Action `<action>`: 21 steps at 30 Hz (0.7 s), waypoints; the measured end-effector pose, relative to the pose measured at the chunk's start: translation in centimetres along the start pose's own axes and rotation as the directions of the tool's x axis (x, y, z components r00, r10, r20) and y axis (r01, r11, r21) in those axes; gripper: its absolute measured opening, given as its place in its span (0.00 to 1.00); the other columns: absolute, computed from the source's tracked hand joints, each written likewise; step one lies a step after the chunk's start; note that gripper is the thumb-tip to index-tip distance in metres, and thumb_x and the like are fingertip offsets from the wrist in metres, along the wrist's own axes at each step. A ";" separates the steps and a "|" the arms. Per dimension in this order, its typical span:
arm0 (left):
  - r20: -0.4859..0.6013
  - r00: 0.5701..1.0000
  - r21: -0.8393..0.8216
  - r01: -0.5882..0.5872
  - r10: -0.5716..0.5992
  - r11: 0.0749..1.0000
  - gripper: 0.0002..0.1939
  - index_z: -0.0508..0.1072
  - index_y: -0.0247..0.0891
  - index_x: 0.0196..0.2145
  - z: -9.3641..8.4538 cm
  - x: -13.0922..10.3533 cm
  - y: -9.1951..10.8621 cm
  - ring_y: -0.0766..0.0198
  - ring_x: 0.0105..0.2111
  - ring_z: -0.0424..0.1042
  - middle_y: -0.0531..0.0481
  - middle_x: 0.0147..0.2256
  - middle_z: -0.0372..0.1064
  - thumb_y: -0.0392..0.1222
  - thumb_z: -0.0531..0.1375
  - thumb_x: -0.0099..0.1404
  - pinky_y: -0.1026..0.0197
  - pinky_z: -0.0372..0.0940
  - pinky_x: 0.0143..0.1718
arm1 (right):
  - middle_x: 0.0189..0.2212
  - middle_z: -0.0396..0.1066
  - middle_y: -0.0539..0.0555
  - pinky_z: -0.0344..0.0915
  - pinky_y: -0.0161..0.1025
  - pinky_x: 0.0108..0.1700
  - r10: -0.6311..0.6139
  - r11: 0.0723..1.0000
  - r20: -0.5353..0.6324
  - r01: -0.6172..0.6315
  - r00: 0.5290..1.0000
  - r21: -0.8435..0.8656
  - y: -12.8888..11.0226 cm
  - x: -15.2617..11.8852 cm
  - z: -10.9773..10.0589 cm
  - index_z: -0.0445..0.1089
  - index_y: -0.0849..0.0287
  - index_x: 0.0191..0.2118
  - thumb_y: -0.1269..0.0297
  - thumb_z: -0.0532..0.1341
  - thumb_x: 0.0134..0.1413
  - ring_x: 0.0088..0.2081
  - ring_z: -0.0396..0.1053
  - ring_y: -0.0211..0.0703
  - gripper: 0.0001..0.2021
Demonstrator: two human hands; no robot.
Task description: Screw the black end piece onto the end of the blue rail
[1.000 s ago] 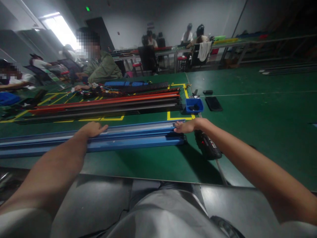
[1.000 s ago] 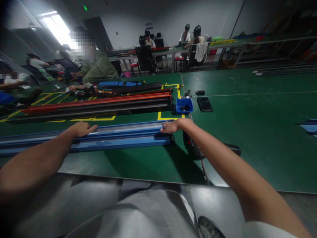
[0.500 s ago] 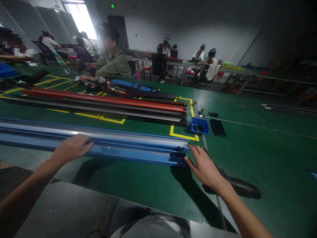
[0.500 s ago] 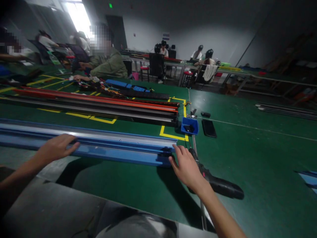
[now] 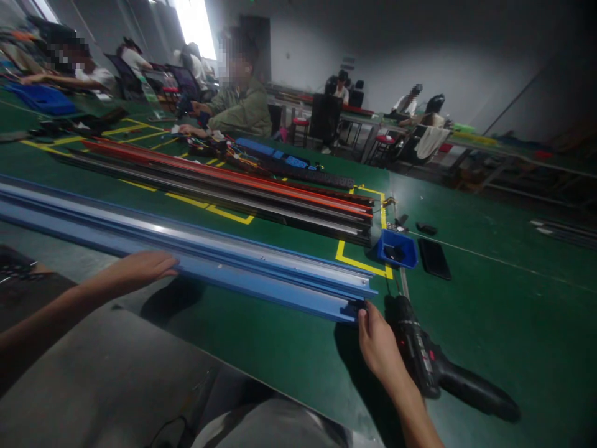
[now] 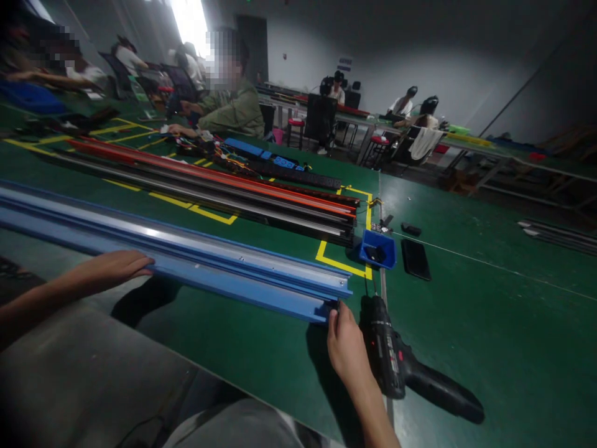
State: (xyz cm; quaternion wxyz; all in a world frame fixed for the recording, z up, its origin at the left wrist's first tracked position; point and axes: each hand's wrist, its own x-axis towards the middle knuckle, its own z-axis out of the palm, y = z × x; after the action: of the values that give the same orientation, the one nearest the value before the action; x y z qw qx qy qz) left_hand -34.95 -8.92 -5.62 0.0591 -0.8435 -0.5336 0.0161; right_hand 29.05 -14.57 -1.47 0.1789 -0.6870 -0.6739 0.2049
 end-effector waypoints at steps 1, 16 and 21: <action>0.013 1.000 0.015 -0.024 0.023 1.000 0.17 0.80 0.35 0.46 -0.1 0.0 0.2 0.49 0.44 0.78 0.35 0.44 0.80 0.48 0.56 0.74 0.48 0.70 0.50 | 0.58 0.74 0.73 0.71 0.49 0.57 0.001 1.000 -0.012 -0.001 1.000 0.005 0.0 0.0 0.1 0.65 0.70 0.65 0.55 0.43 0.76 0.57 0.76 0.60 0.28; 0.036 0.998 0.026 -0.054 0.053 0.998 0.15 0.80 0.34 0.43 -0.5 -1.5 1.8 0.48 0.41 0.78 0.34 0.41 0.79 0.39 0.53 0.73 0.49 0.70 0.46 | 0.46 0.78 0.71 0.73 0.48 0.46 -0.030 0.996 -0.016 0.028 0.999 -0.082 -0.3 -2.4 -0.3 0.67 0.67 0.59 0.55 0.40 0.75 0.46 0.81 0.61 0.27; 0.016 1.000 -0.019 -0.024 0.025 1.000 0.16 0.81 0.37 0.42 -0.6 -2.2 1.6 0.50 0.40 0.79 0.37 0.39 0.80 0.40 0.53 0.72 0.51 0.71 0.45 | 0.52 0.77 0.71 0.74 0.52 0.50 -0.016 0.995 -0.050 0.011 0.999 -0.098 -0.6 -2.8 -1.7 0.68 0.61 0.59 0.51 0.39 0.73 0.50 0.80 0.64 0.28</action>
State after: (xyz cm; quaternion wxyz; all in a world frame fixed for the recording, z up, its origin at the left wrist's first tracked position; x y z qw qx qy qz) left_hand -34.39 -11.65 -5.27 0.0469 -0.8504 -0.5237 0.0187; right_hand 29.39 -17.33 0.37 0.1633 -0.6954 -0.6829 0.1529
